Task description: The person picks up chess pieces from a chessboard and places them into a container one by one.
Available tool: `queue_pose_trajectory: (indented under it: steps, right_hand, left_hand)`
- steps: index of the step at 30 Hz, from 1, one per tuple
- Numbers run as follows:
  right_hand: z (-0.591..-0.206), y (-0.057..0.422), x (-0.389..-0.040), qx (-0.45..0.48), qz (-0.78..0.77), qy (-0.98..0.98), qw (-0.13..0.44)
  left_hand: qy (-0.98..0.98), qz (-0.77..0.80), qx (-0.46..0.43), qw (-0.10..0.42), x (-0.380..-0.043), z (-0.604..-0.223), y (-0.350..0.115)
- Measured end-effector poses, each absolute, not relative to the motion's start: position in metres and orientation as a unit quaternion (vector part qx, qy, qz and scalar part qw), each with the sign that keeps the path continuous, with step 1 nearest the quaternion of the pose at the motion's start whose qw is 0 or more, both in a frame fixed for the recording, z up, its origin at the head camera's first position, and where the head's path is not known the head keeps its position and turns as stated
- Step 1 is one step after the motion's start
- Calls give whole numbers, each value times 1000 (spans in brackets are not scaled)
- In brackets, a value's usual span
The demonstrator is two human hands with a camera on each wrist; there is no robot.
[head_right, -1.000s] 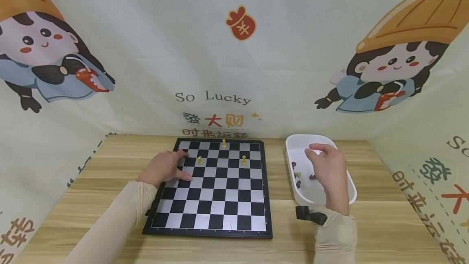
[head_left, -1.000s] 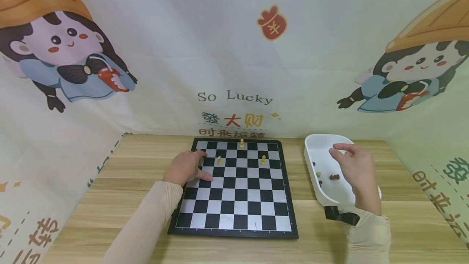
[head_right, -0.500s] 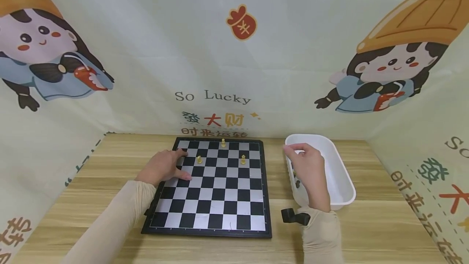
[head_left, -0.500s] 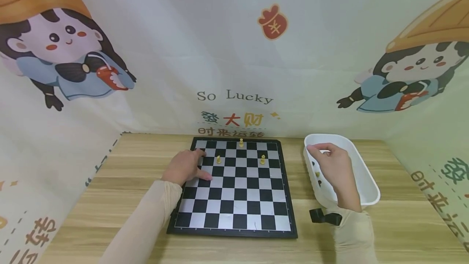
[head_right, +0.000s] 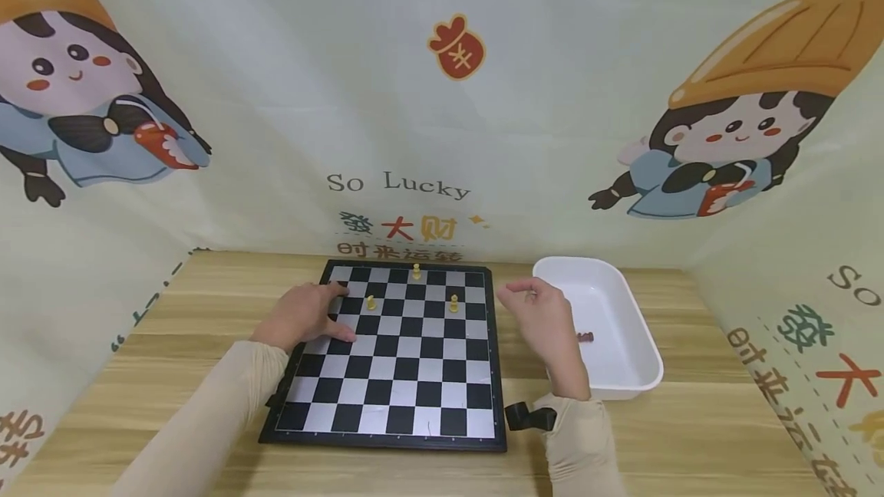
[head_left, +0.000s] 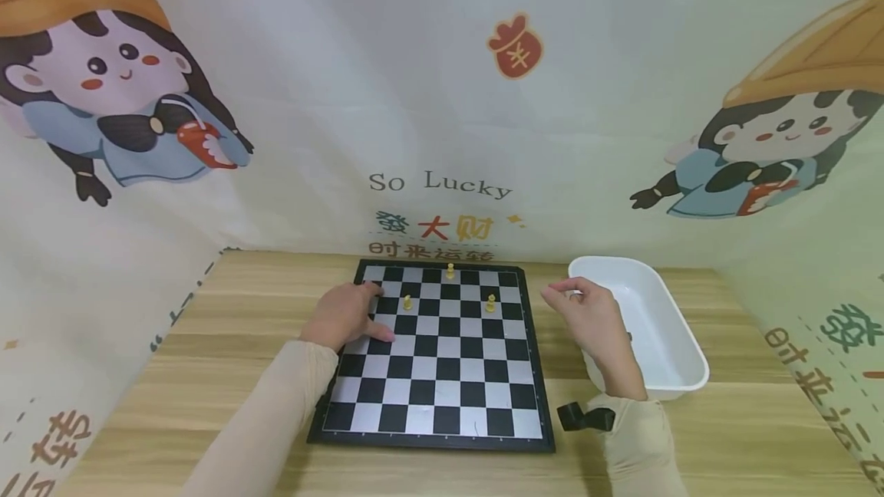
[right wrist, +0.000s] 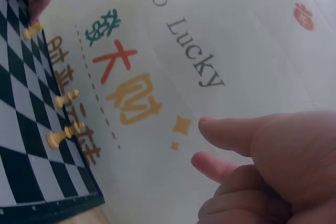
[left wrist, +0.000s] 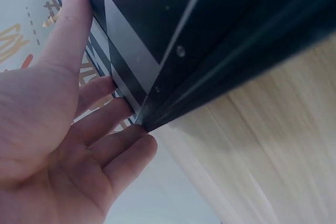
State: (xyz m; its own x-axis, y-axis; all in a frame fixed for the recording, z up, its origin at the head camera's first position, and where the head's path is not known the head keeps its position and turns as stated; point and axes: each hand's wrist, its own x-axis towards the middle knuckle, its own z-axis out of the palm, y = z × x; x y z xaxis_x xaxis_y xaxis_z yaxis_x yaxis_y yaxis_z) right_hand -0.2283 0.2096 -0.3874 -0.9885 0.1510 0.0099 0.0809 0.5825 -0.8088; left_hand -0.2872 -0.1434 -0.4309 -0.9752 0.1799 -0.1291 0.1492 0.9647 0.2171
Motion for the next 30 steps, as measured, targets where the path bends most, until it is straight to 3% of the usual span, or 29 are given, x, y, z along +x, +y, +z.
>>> queue_pose_trajectory:
  steps: [16,30]
  right_hand:
    - [-404,172,-243,3,496,-868,-6]
    - [-420,152,-263,3,457,-890,6]
  left_hand:
    - [989,104,88,65,-288,-434,-147]
    - [989,104,88,64,-285,-430,-146]
